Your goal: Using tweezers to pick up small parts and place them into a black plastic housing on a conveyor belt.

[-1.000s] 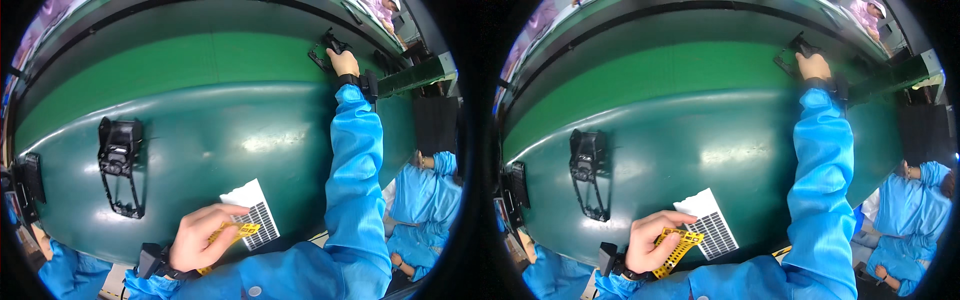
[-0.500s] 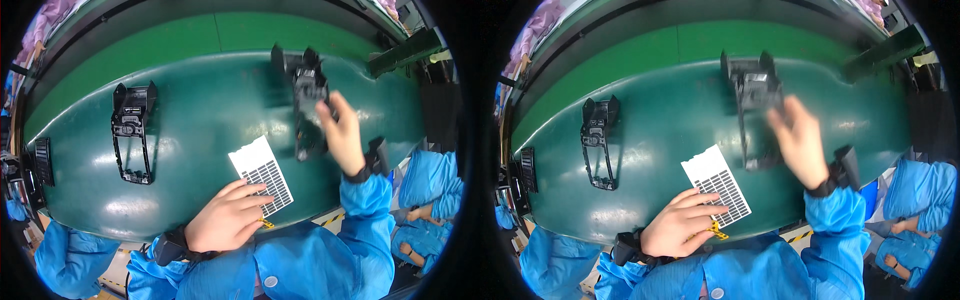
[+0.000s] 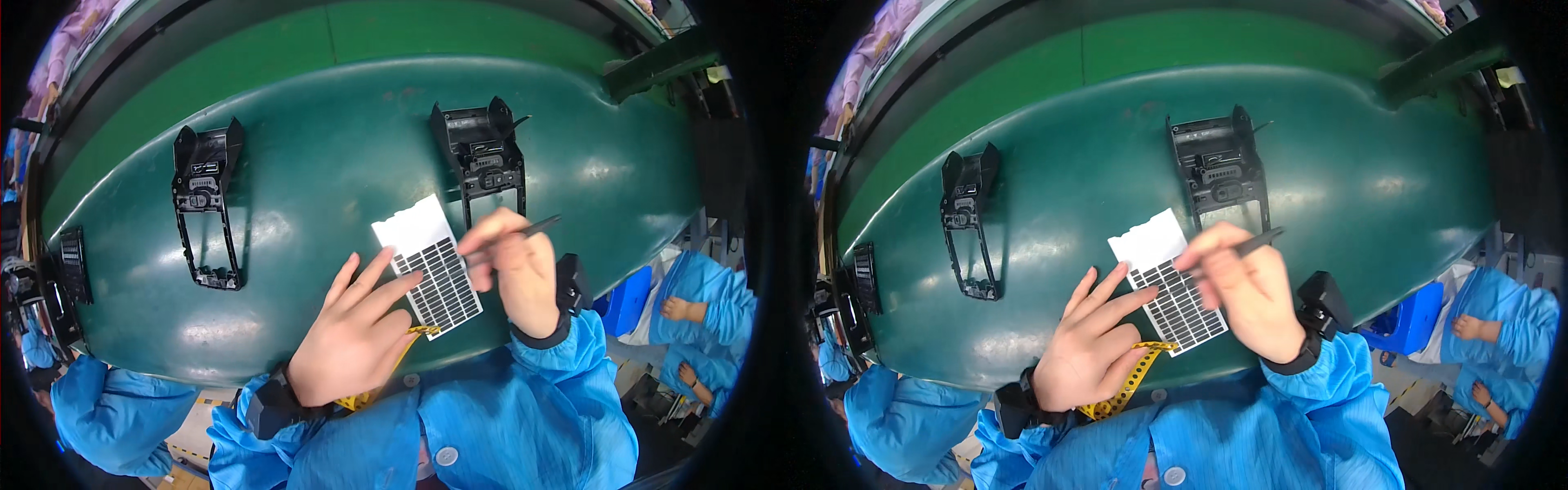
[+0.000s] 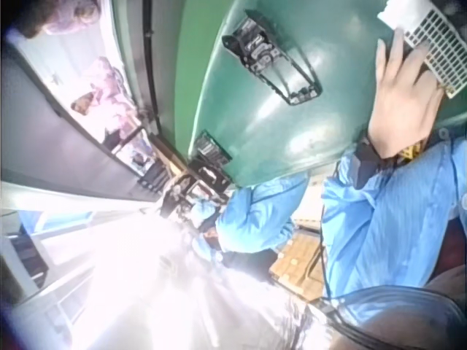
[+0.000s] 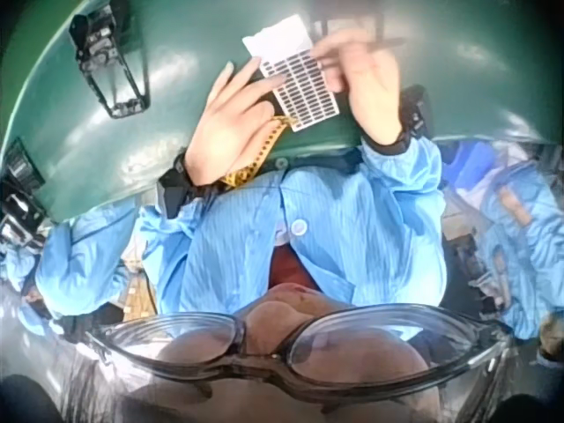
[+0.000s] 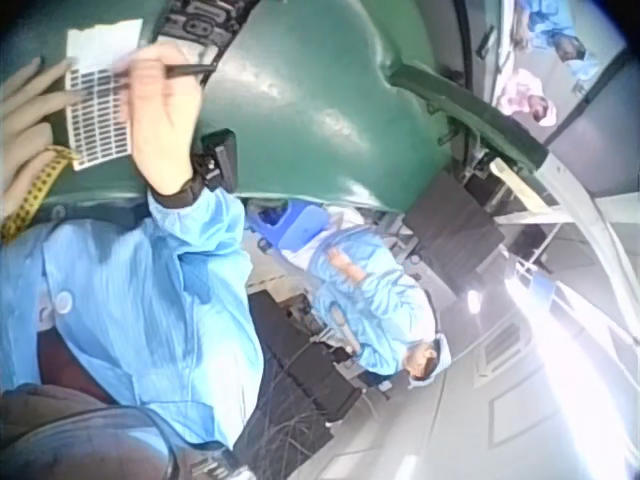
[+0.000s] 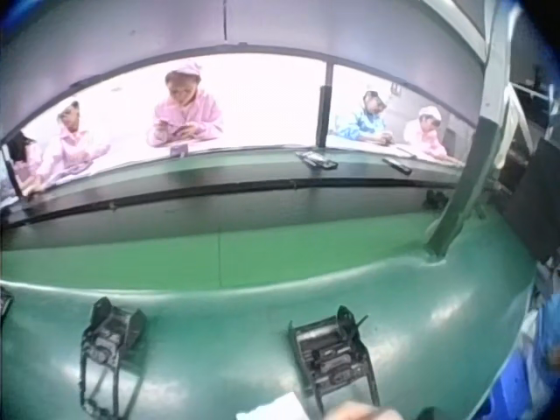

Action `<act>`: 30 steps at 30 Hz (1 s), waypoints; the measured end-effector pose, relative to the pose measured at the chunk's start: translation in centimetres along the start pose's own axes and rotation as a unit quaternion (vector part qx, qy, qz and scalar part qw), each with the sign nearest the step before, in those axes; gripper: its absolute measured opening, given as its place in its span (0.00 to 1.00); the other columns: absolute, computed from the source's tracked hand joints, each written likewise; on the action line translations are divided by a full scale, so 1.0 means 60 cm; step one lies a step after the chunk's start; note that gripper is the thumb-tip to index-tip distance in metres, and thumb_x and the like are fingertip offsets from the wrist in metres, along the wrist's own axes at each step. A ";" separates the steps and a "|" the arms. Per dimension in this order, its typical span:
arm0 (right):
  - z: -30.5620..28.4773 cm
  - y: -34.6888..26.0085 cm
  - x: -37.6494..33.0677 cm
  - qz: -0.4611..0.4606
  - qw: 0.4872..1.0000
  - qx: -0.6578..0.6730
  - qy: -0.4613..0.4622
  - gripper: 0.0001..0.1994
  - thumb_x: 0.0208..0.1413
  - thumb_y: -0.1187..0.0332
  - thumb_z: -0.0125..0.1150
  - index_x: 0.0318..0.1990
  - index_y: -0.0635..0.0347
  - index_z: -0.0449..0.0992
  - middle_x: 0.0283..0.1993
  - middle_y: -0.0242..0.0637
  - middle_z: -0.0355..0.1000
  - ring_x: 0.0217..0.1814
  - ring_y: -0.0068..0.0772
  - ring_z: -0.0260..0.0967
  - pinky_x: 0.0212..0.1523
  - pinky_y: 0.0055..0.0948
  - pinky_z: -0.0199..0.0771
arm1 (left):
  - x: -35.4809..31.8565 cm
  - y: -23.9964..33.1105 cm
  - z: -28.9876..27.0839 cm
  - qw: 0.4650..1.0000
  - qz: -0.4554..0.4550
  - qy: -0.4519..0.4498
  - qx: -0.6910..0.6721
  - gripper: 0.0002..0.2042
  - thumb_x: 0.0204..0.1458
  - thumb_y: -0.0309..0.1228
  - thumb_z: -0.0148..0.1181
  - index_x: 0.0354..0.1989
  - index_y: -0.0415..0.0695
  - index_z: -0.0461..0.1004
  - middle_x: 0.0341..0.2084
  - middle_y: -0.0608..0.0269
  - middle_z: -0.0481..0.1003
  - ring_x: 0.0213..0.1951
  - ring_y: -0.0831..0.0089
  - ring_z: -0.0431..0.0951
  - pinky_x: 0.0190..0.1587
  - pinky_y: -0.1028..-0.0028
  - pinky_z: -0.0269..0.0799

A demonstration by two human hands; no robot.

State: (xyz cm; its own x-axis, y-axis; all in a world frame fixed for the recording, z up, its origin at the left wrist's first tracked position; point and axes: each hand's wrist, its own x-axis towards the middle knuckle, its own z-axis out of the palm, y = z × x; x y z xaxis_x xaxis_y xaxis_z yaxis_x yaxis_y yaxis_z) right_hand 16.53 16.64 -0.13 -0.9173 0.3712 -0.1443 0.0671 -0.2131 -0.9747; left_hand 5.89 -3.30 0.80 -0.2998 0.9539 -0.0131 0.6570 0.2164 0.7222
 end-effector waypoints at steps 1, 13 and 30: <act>0.006 0.002 0.006 0.028 0.999 0.016 -0.015 0.10 0.65 0.67 0.50 0.42 0.67 0.73 0.32 0.31 0.70 0.28 0.16 0.65 0.32 0.17 0.66 | 0.007 -0.005 -0.004 1.000 0.011 -0.012 -0.018 0.05 0.45 0.26 0.62 0.24 0.41 0.71 0.56 0.54 0.70 0.66 0.45 0.58 0.66 0.42 0.46; 0.006 0.024 0.009 -0.070 0.993 -0.088 0.040 0.10 0.57 0.82 0.56 0.47 0.71 0.71 0.49 0.44 0.68 0.48 0.33 0.74 0.52 0.30 0.77 | 0.018 -0.040 -0.015 0.997 0.035 0.019 -0.065 0.05 0.43 0.25 0.62 0.22 0.39 0.72 0.56 0.49 0.70 0.64 0.47 0.62 0.65 0.46 0.52; 0.038 0.048 0.000 -0.115 0.969 -0.186 0.115 0.09 0.54 0.82 0.58 0.43 0.67 0.73 0.43 0.44 0.72 0.44 0.34 0.74 0.44 0.27 0.77 | 0.022 -0.044 -0.007 0.998 0.049 0.034 -0.016 0.06 0.39 0.24 0.63 0.22 0.39 0.71 0.53 0.45 0.71 0.60 0.49 0.69 0.61 0.50 0.63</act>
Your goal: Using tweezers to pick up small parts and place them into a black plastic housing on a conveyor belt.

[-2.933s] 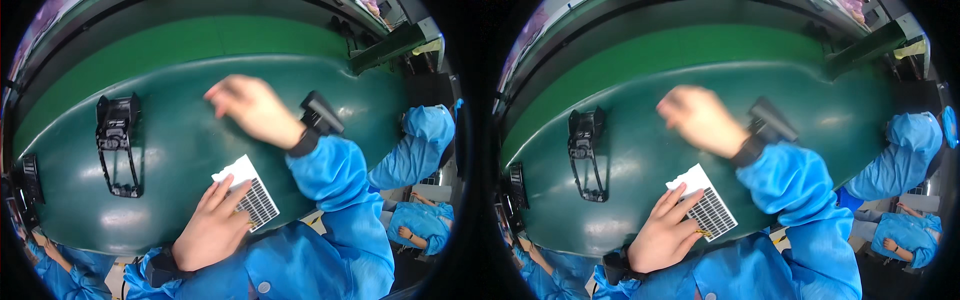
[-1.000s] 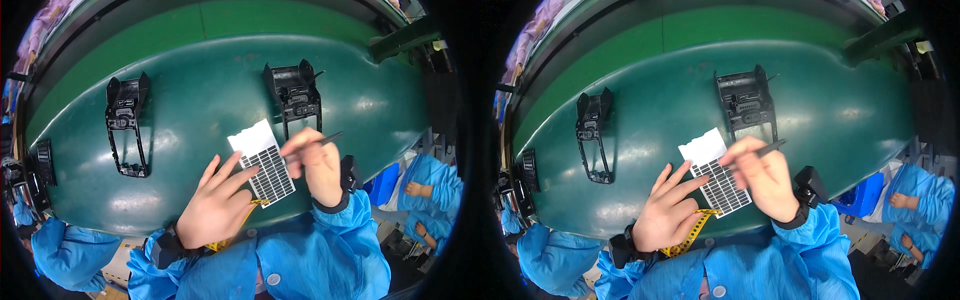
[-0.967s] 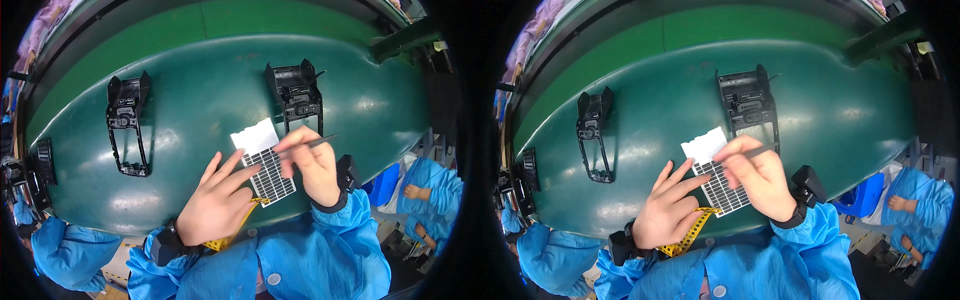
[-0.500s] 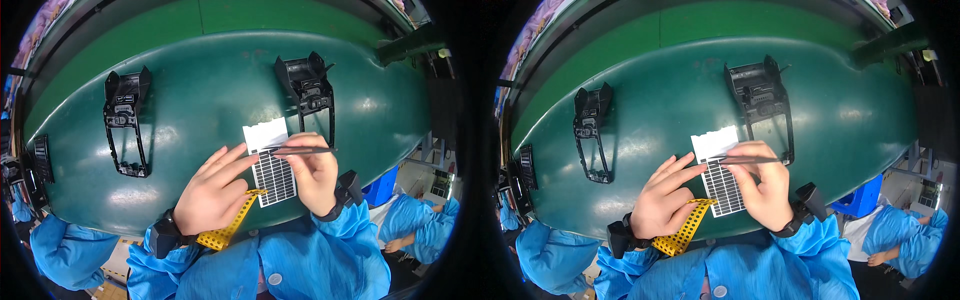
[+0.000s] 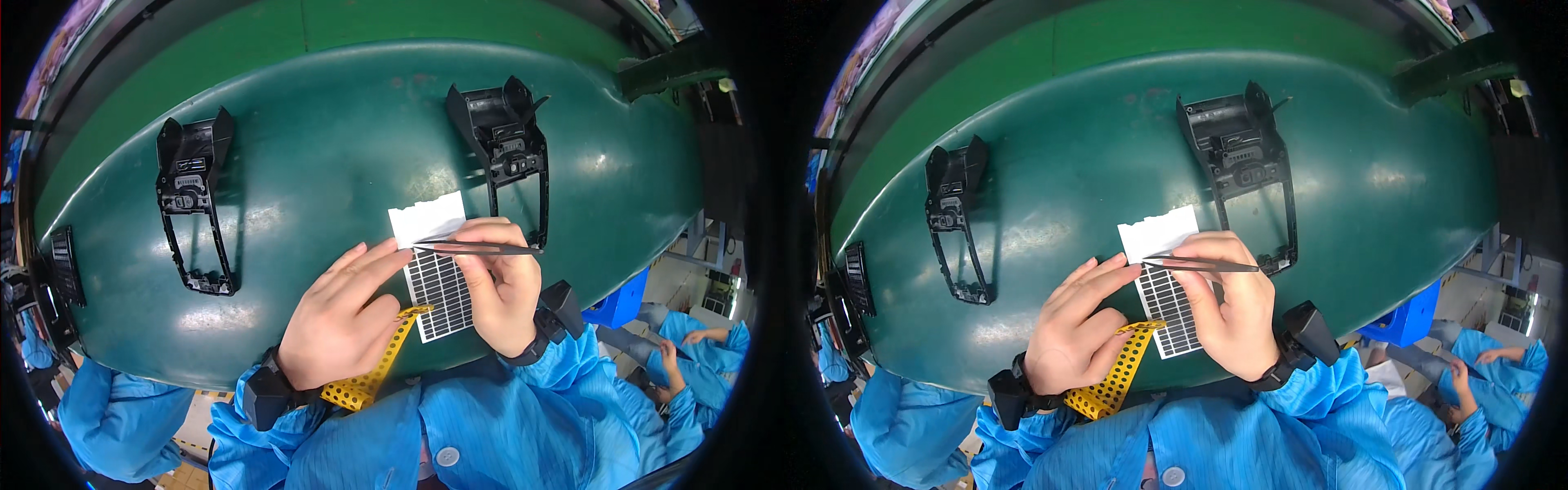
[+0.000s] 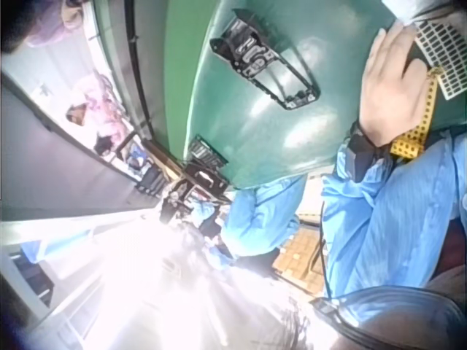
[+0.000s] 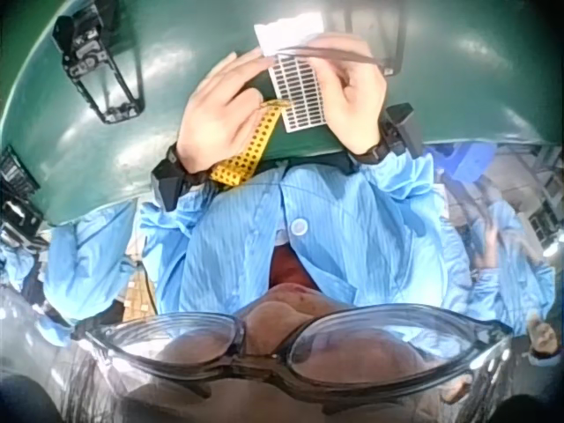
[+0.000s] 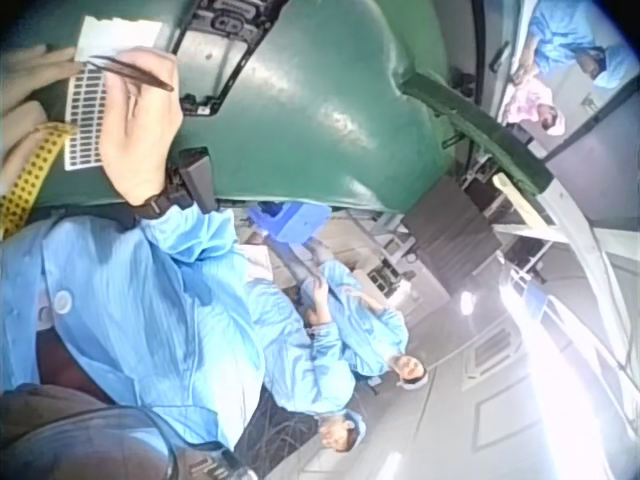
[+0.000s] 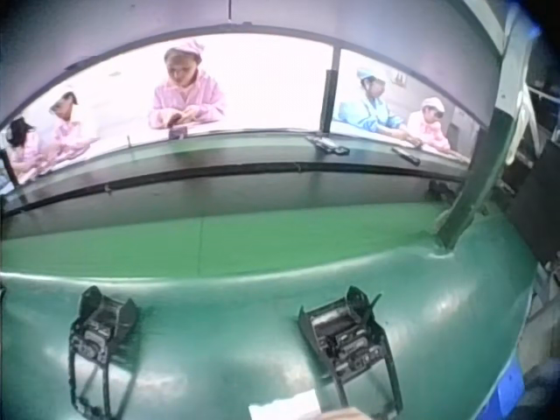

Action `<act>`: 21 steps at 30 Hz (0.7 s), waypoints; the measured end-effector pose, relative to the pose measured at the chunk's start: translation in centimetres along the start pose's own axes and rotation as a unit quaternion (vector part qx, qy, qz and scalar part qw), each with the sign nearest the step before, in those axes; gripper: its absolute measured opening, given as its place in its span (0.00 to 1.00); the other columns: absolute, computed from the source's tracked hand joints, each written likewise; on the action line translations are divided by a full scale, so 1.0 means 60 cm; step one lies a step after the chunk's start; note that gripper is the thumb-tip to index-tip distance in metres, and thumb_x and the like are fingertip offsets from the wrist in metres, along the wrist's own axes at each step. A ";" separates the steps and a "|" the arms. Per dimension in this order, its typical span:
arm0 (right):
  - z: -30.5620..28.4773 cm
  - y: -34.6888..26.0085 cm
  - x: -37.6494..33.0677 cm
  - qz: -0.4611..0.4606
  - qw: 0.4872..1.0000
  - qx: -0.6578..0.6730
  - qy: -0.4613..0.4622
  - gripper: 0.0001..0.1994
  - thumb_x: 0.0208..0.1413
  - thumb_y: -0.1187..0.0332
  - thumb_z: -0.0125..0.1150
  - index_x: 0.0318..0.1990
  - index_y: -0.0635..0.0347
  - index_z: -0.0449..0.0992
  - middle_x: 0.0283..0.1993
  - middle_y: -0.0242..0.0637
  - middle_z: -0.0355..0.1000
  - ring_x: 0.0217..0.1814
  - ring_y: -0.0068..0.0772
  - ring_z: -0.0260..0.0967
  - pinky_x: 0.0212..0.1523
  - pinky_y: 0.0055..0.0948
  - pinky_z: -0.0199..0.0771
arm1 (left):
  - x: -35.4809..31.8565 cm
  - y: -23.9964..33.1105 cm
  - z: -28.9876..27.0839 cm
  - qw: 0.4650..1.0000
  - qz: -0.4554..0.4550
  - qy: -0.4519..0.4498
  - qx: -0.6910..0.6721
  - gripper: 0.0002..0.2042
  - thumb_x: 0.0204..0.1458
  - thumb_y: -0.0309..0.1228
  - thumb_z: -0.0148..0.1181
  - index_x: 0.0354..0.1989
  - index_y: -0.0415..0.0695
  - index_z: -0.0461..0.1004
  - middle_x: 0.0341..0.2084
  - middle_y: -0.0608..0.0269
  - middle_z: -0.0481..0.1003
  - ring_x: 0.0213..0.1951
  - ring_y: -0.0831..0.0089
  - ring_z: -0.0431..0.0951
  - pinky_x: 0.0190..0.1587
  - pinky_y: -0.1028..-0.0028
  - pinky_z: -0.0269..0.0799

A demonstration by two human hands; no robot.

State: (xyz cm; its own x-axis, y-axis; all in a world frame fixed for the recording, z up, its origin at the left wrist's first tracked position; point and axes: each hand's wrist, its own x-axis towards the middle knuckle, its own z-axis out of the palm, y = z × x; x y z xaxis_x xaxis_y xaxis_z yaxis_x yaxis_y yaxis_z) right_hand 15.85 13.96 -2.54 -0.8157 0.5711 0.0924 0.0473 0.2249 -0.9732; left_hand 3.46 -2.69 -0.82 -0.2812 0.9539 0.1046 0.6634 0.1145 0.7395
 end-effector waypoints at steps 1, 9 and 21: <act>0.000 0.000 0.000 0.001 1.000 0.000 0.000 0.09 0.54 0.82 0.58 0.43 0.67 0.73 0.43 0.44 0.72 0.44 0.34 0.74 0.44 0.27 0.77 | 0.000 0.000 0.000 1.000 -0.002 0.005 0.007 0.06 0.39 0.24 0.63 0.22 0.39 0.70 0.53 0.45 0.71 0.59 0.49 0.70 0.60 0.50 0.63; 0.001 0.001 -0.002 -0.005 1.000 -0.003 -0.006 0.10 0.52 0.83 0.59 0.43 0.67 0.73 0.42 0.44 0.72 0.42 0.34 0.74 0.43 0.26 0.76 | 0.000 -0.002 0.008 0.998 0.008 0.042 0.045 0.06 0.39 0.23 0.63 0.22 0.38 0.70 0.50 0.46 0.74 0.56 0.51 0.73 0.59 0.52 0.66; 0.002 -0.001 0.002 0.000 1.000 -0.017 -0.021 0.10 0.53 0.84 0.58 0.43 0.67 0.72 0.41 0.44 0.72 0.41 0.34 0.75 0.43 0.26 0.77 | 0.003 0.005 0.007 0.993 0.014 0.036 0.114 0.05 0.40 0.25 0.61 0.25 0.39 0.71 0.48 0.51 0.75 0.54 0.57 0.74 0.56 0.59 0.71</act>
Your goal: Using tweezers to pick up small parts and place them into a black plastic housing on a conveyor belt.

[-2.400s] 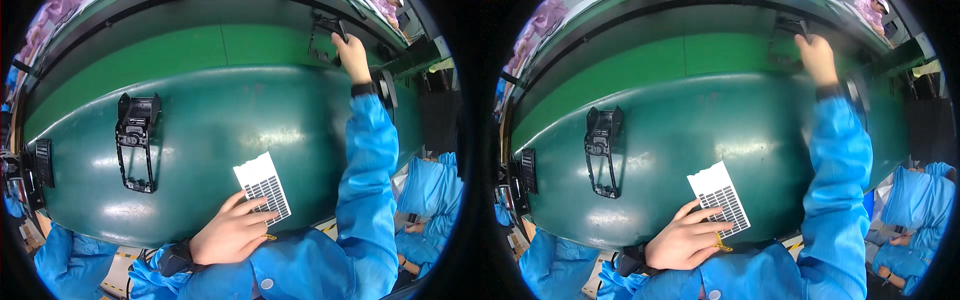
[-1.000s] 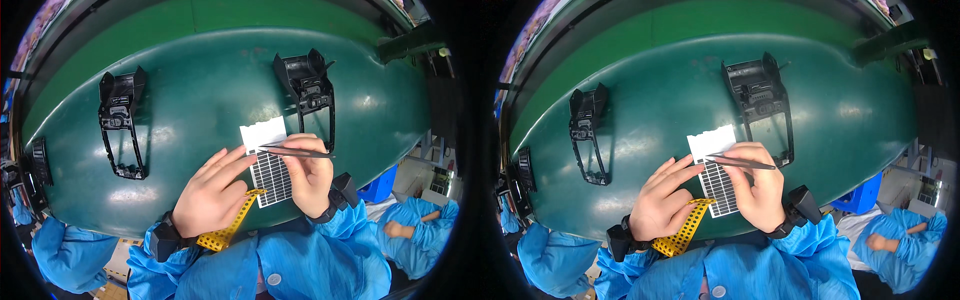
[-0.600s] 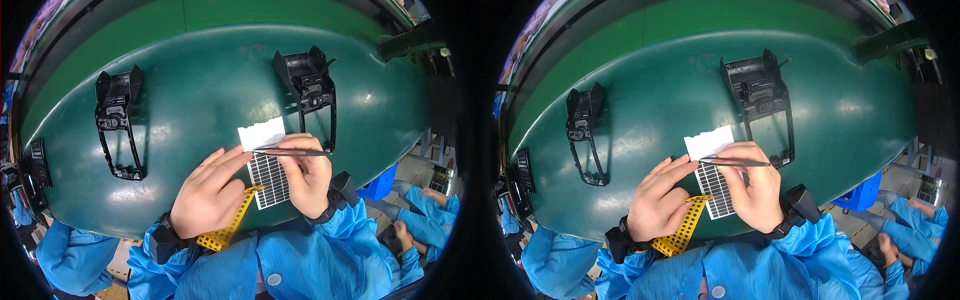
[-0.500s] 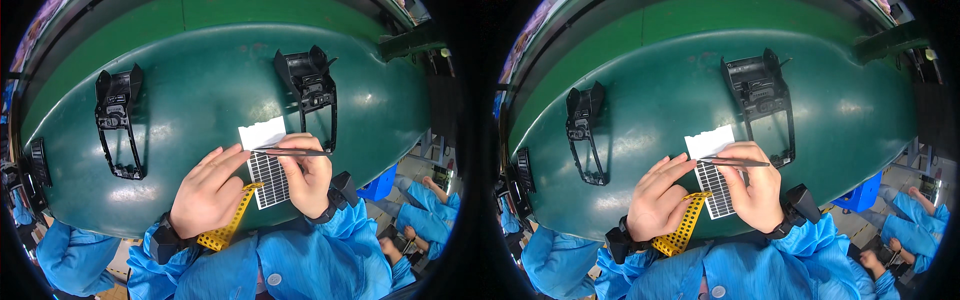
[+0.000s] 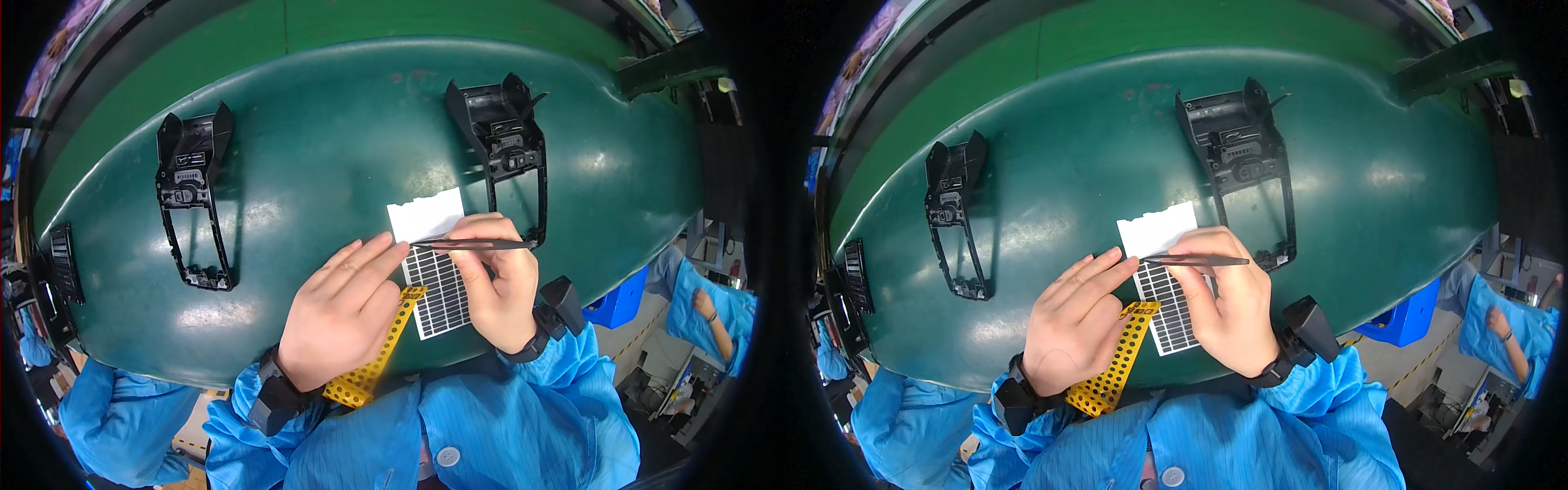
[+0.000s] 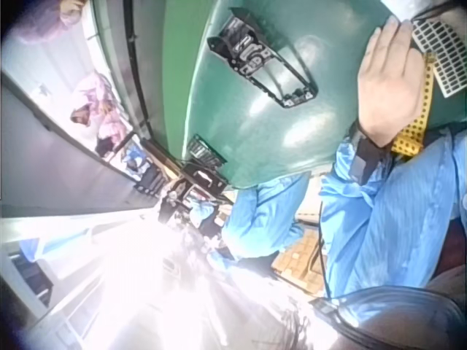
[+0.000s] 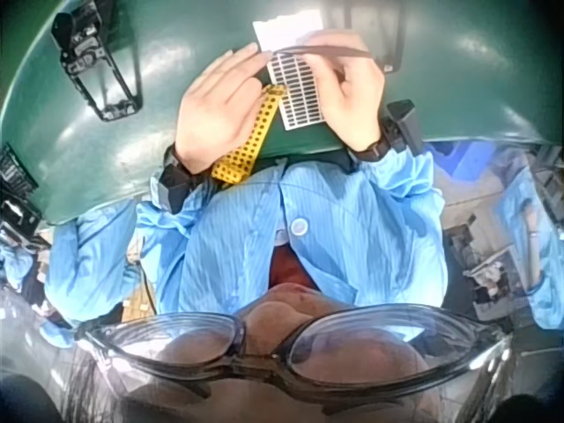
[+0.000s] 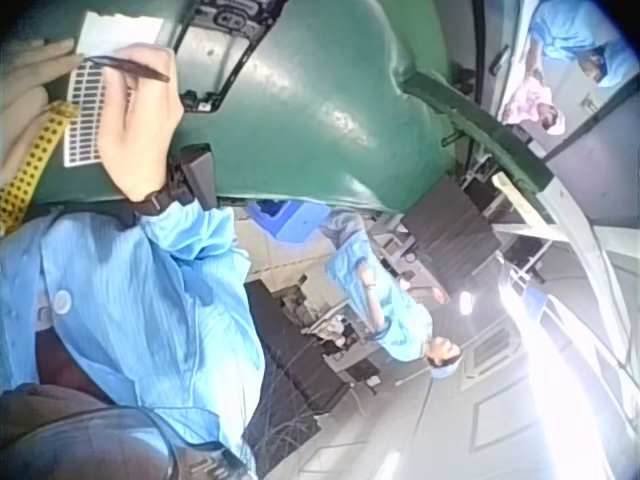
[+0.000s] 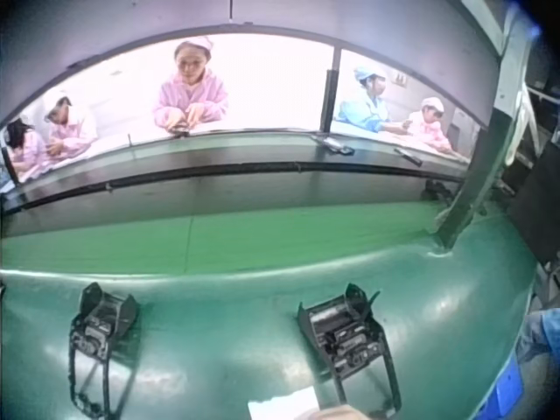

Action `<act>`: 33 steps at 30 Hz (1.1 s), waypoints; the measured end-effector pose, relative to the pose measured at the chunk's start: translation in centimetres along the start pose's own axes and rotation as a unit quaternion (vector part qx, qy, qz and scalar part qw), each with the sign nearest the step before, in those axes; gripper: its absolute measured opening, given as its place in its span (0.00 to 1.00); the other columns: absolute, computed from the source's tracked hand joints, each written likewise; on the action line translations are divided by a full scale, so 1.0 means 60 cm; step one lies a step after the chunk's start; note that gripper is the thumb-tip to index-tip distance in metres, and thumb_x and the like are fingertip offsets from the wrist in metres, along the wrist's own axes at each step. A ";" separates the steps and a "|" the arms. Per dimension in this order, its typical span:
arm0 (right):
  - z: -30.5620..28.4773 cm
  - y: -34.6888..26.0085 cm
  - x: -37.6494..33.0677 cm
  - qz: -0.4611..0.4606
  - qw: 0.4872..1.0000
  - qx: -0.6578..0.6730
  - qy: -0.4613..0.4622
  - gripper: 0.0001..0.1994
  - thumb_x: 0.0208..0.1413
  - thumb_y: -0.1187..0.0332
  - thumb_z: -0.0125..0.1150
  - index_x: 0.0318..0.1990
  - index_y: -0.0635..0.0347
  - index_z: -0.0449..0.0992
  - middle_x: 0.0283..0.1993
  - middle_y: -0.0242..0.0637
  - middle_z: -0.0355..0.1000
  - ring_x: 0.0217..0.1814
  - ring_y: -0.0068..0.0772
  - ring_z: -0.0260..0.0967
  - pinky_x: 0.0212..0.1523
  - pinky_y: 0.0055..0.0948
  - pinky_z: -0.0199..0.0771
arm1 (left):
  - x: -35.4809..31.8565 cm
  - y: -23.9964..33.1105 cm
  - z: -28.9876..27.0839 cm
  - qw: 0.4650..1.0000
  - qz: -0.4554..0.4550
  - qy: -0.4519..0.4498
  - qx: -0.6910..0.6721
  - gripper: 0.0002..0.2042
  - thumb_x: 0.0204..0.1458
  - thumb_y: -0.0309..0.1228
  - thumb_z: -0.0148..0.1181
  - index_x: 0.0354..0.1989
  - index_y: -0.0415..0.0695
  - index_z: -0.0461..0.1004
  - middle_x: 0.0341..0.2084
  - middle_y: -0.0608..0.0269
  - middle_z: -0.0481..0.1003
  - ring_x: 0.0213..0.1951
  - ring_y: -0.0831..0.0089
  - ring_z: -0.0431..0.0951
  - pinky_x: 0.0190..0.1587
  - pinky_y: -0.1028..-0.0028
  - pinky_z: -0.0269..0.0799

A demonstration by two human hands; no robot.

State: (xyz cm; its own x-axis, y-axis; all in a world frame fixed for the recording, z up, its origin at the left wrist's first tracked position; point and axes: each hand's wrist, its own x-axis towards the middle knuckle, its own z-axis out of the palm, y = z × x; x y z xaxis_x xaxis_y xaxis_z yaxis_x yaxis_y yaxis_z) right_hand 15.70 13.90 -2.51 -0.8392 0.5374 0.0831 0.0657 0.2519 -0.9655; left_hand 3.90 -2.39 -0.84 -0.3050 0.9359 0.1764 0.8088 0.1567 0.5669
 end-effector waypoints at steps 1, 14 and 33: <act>0.001 -0.001 -0.001 -0.001 1.000 0.000 0.000 0.10 0.53 0.84 0.58 0.43 0.67 0.72 0.41 0.44 0.72 0.41 0.34 0.75 0.43 0.26 0.77 | 0.000 0.002 0.001 1.000 -0.002 0.005 0.012 0.05 0.40 0.25 0.60 0.25 0.39 0.71 0.48 0.52 0.75 0.54 0.57 0.74 0.56 0.59 0.71; -0.065 -0.004 0.030 -0.025 0.971 0.207 0.116 0.07 0.61 0.76 0.54 0.45 0.67 0.68 0.43 0.41 0.71 0.45 0.33 0.72 0.48 0.31 0.74 | 0.001 -0.002 -0.011 0.972 -0.106 0.014 -0.207 0.05 0.51 0.22 0.55 0.26 0.33 0.70 0.49 0.47 0.76 0.58 0.46 0.70 0.59 0.56 0.65; -0.103 0.019 0.078 0.024 0.972 0.221 0.072 0.10 0.59 0.75 0.58 0.47 0.65 0.69 0.44 0.40 0.72 0.39 0.30 0.74 0.40 0.26 0.74 | 0.093 0.047 0.037 0.994 0.022 -0.002 -0.109 0.09 0.42 0.23 0.64 0.27 0.38 0.69 0.50 0.55 0.72 0.43 0.58 0.73 0.43 0.65 0.71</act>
State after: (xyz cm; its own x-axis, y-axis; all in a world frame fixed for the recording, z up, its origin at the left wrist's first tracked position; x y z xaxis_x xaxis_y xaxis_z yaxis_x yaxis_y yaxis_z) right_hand 15.17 21.67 -1.68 -0.7540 0.6557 0.0387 -0.1626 -0.1292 -0.9782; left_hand 5.61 3.96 -0.05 -0.2693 0.9414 0.2030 0.6930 0.0431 0.7196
